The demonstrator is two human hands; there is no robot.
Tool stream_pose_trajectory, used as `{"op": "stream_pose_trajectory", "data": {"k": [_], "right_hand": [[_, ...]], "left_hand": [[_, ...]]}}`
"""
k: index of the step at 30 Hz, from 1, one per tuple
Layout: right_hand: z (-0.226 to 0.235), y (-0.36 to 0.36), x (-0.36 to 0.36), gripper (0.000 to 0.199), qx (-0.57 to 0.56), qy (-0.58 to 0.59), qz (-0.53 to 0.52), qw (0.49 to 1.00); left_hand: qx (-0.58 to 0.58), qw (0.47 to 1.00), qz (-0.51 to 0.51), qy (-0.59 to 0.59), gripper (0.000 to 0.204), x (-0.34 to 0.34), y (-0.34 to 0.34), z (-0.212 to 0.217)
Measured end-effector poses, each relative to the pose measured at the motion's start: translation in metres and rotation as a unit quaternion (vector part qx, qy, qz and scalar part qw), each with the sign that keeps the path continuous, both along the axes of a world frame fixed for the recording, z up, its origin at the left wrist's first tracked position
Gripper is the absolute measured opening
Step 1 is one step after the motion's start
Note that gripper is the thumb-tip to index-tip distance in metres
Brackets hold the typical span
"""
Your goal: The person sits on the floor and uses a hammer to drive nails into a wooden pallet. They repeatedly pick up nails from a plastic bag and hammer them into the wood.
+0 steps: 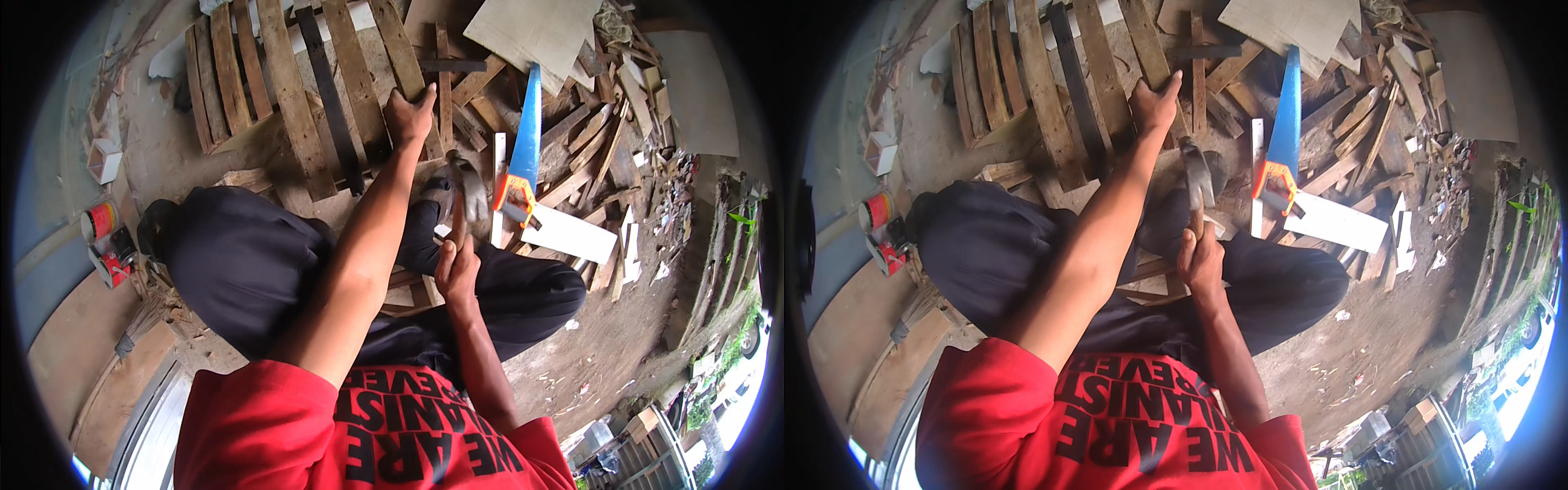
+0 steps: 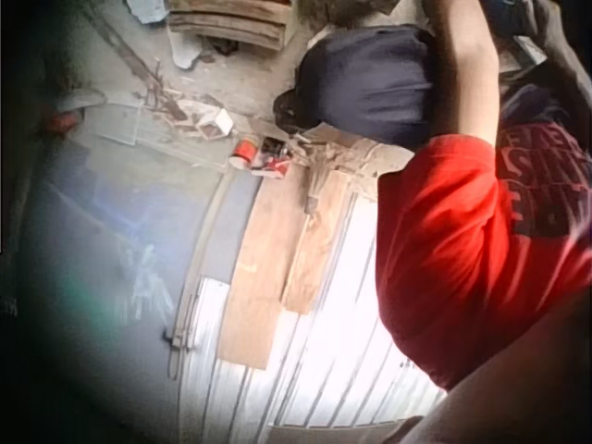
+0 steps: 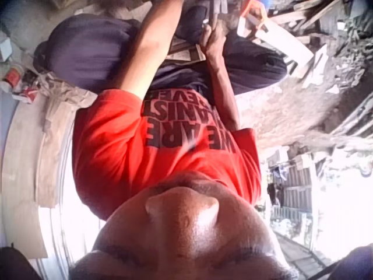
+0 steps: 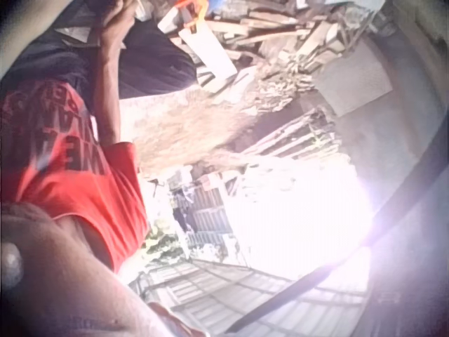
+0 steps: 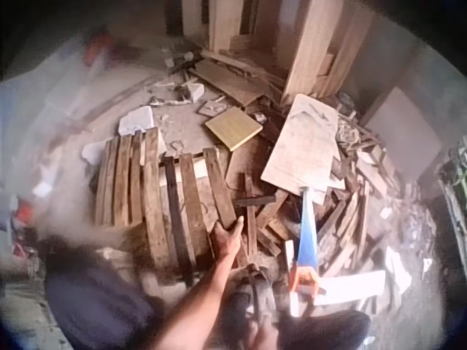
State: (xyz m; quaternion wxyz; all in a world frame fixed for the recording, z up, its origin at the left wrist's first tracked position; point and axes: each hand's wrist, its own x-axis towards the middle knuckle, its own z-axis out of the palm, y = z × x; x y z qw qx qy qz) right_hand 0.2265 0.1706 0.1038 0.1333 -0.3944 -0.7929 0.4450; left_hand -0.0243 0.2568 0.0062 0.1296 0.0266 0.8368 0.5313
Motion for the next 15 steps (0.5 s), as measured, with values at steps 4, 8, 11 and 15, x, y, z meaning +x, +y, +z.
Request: {"op": "stream_pose_trajectory", "data": {"k": [4,8,11,15], "right_hand": [[-0.018,0.001,-0.002,0.026,-0.061,-0.105,-0.017,0.992],[-0.004,0.006,0.000,0.038,-0.087,-0.083,-0.063,0.991],[-0.008,0.001,0.017,0.038,-0.064,-0.014,-0.128,0.990],[-0.029,0.009,0.035,0.044,-0.078,-0.038,-0.179,0.980]], "left_hand": [[0.004,0.999,0.005,0.036,0.059,0.004,0.001,0.000],[0.014,0.999,0.008,0.038,0.062,0.001,0.003,-0.011],[-0.001,1.000,-0.011,0.029,0.068,0.002,0.004,-0.008],[-0.076,0.994,-0.015,0.072,0.078,-0.008,0.002,-0.023]]}}
